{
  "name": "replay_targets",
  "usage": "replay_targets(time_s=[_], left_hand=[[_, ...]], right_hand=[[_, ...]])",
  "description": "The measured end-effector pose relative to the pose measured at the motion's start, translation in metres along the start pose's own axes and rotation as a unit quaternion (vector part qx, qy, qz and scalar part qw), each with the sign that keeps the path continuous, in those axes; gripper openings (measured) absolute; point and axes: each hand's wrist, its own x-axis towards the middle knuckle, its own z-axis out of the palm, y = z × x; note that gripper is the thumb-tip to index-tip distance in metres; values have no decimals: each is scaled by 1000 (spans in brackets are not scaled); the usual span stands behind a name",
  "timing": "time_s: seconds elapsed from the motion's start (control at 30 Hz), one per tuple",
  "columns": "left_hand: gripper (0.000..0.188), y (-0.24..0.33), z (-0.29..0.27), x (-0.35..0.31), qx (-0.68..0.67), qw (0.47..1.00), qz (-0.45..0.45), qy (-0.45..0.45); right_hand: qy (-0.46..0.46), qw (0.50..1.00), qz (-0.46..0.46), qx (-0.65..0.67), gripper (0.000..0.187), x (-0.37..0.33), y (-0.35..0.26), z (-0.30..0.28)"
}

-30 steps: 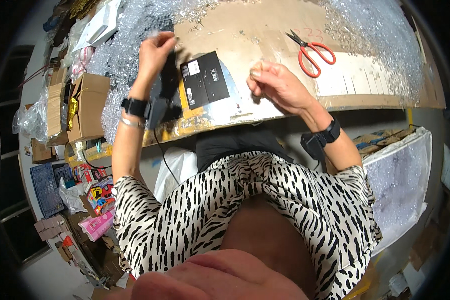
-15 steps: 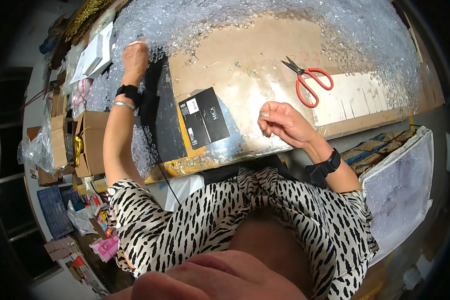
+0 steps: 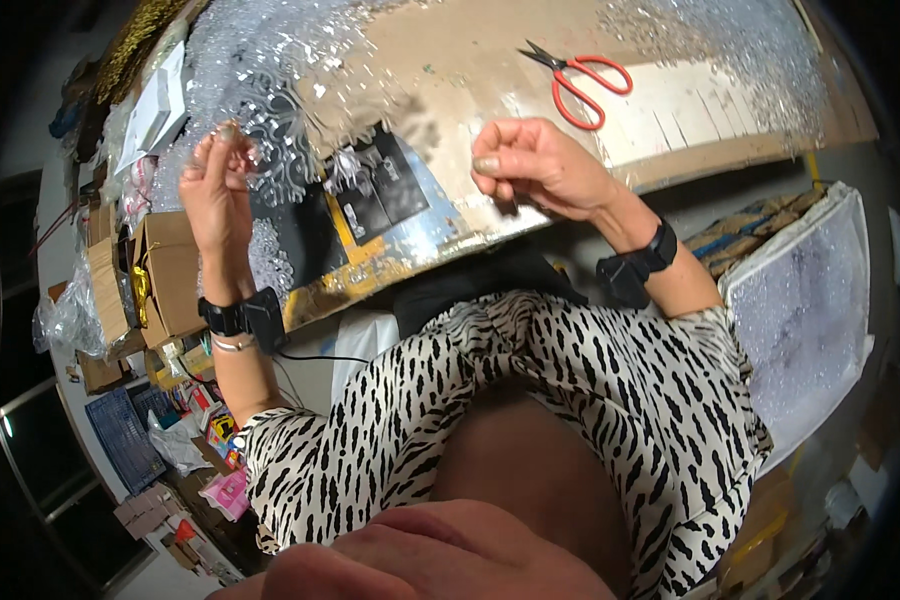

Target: Inspecting and handling plastic snowflake ornaments and bubble wrap at a manufacturing workbench.

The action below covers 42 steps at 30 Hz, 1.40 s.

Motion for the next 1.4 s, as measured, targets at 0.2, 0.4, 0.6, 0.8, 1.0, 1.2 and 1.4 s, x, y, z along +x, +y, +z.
replay_targets(time_s=[0.2, 0.4, 0.6, 0.8, 1.0, 1.2, 1.4], left_hand=[[19, -21, 19, -44, -72, 990, -117, -11], [16, -26, 27, -53, -98, 985, -137, -35], [15, -23, 45, -61, -2, 992, -111, -59], [17, -25, 60, -61, 37, 990, -106, -80], [15, -38, 38, -47, -95, 984, -142, -50], [14, -49, 23, -41, -151, 978, -143, -11], [20, -54, 18, -42, -173, 976, -133, -1]], right_hand=[[19, 994, -22, -101, 11, -1, -17, 29], [33, 987, -14, -155, 12, 0, -20, 39], [44, 976, -5, -215, 13, 6, -24, 56], [29, 969, -54, -241, 12, 12, -22, 65], [81, 958, -66, -265, 12, 2, -23, 48], [158, 966, -19, -205, 17, -4, -34, 30], [145, 949, -17, -281, 11, 3, -10, 2]])
